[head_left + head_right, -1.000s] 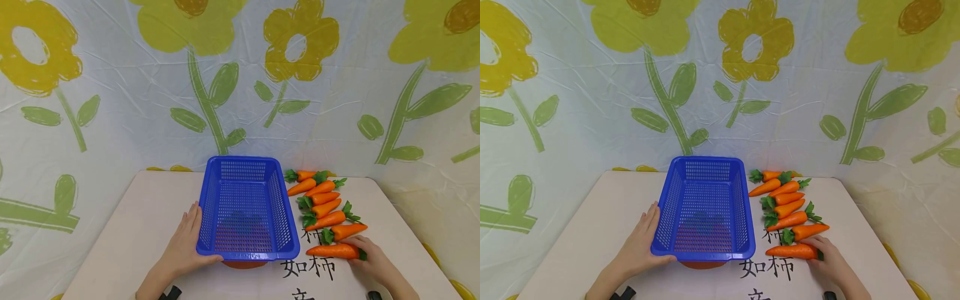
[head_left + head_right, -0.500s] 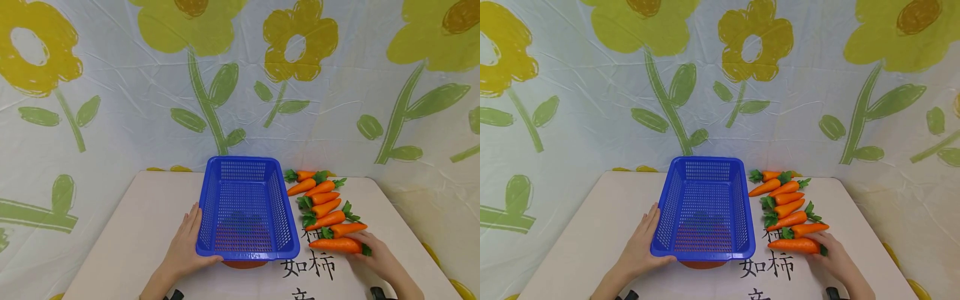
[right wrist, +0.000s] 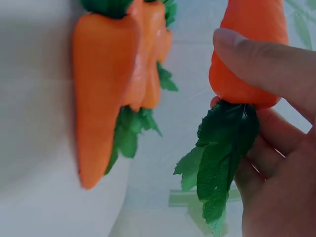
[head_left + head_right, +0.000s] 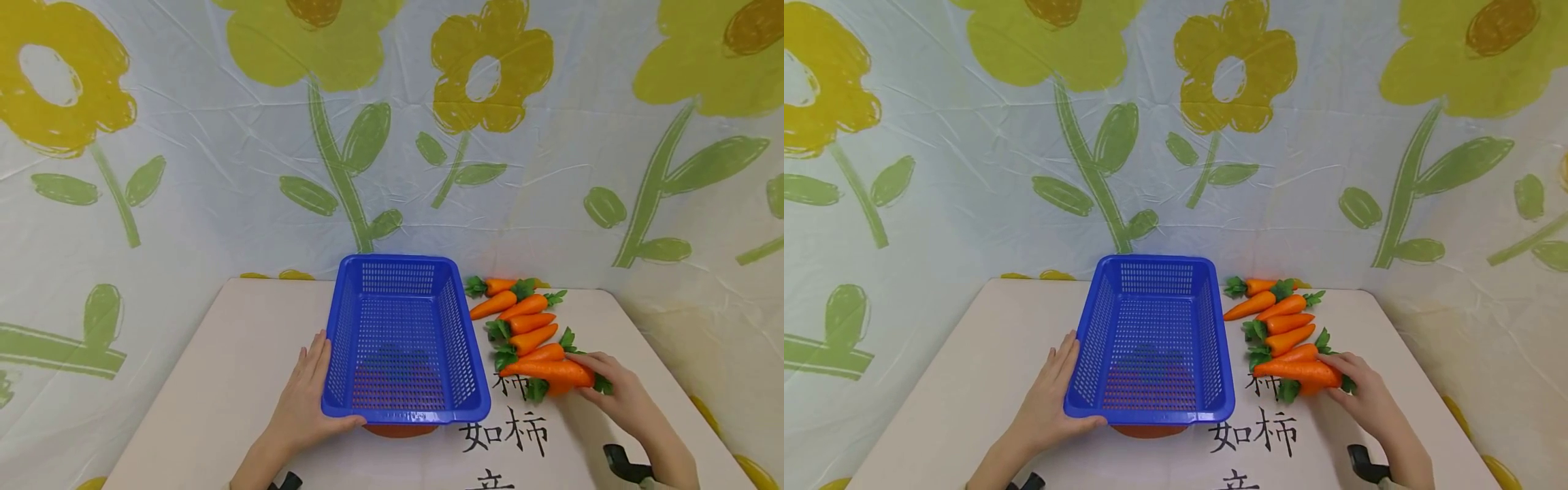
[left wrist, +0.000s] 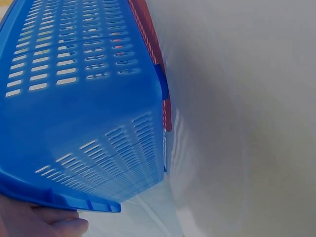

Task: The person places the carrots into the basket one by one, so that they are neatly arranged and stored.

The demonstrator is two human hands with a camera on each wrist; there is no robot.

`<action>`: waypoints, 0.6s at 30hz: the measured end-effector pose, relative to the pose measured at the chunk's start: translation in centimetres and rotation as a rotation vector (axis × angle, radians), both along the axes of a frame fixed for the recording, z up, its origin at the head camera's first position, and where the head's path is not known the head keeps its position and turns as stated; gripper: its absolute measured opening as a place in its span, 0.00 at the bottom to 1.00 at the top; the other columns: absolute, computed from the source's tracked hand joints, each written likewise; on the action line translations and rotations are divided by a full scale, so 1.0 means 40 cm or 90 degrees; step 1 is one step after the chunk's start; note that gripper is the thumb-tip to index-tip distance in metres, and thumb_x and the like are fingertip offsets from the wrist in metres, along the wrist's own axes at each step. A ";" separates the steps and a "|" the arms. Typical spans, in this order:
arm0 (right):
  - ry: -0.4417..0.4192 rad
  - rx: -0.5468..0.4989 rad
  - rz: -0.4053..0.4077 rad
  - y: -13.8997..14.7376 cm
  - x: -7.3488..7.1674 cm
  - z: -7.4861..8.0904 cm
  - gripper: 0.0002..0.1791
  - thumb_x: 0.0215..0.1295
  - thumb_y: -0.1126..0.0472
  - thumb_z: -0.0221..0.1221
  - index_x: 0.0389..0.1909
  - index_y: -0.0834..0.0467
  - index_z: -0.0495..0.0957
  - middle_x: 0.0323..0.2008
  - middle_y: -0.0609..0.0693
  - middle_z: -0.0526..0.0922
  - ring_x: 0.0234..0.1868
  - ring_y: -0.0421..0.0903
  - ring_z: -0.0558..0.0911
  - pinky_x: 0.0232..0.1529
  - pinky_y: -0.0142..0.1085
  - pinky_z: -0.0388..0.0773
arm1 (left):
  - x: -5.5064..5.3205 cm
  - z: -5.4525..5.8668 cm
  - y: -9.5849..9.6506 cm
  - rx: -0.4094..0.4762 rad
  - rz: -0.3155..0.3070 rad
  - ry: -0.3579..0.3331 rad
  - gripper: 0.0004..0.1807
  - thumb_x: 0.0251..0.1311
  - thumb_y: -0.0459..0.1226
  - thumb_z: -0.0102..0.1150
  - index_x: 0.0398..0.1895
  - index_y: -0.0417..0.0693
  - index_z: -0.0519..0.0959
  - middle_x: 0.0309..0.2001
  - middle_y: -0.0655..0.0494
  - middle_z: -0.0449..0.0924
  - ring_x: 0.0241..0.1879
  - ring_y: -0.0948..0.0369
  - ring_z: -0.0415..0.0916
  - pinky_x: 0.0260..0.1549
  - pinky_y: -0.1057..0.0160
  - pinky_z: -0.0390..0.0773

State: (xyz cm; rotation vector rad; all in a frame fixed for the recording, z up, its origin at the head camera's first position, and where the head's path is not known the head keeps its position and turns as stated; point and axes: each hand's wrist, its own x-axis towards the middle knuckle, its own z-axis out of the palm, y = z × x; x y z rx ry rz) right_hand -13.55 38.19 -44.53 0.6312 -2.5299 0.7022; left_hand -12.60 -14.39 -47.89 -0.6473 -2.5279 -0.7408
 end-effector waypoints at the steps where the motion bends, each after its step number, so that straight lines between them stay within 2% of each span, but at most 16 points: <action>1: 0.001 -0.004 0.001 -0.005 -0.003 0.007 0.37 0.34 0.79 0.75 0.53 0.60 0.82 0.42 0.50 0.79 0.49 0.25 0.69 0.54 0.08 0.55 | 0.000 0.001 0.000 -0.001 0.000 0.001 0.72 0.42 0.78 0.56 0.74 0.28 0.53 0.77 0.36 0.48 0.75 0.42 0.49 0.76 0.60 0.37; 5: 0.022 -0.024 0.003 -0.027 -0.016 0.030 0.38 0.35 0.81 0.73 0.55 0.62 0.81 0.44 0.53 0.79 0.52 0.23 0.67 0.56 0.09 0.56 | 0.001 0.003 0.001 -0.004 -0.003 0.007 0.72 0.42 0.78 0.56 0.74 0.27 0.53 0.76 0.35 0.49 0.75 0.41 0.49 0.76 0.59 0.38; 9: 0.054 -0.038 0.002 -0.049 -0.032 0.052 0.40 0.33 0.81 0.73 0.56 0.60 0.81 0.43 0.54 0.80 0.52 0.25 0.68 0.56 0.10 0.57 | 0.000 0.004 0.000 -0.007 -0.004 0.008 0.72 0.41 0.77 0.58 0.74 0.27 0.53 0.77 0.36 0.48 0.75 0.42 0.48 0.76 0.57 0.39; 13: 0.068 -0.034 -0.010 -0.071 -0.052 0.075 0.40 0.35 0.80 0.74 0.57 0.60 0.80 0.43 0.57 0.82 0.49 0.30 0.70 0.56 0.10 0.57 | -0.001 0.004 -0.001 -0.014 -0.003 0.011 0.72 0.41 0.76 0.60 0.74 0.27 0.53 0.78 0.38 0.46 0.75 0.41 0.48 0.76 0.56 0.40; 18: 0.062 -0.031 -0.036 -0.096 -0.073 0.099 0.37 0.38 0.79 0.74 0.57 0.63 0.80 0.44 0.58 0.82 0.47 0.39 0.72 0.54 0.10 0.56 | 0.000 0.002 -0.002 -0.022 -0.003 0.018 0.72 0.42 0.76 0.59 0.74 0.26 0.53 0.78 0.38 0.45 0.74 0.40 0.48 0.76 0.57 0.39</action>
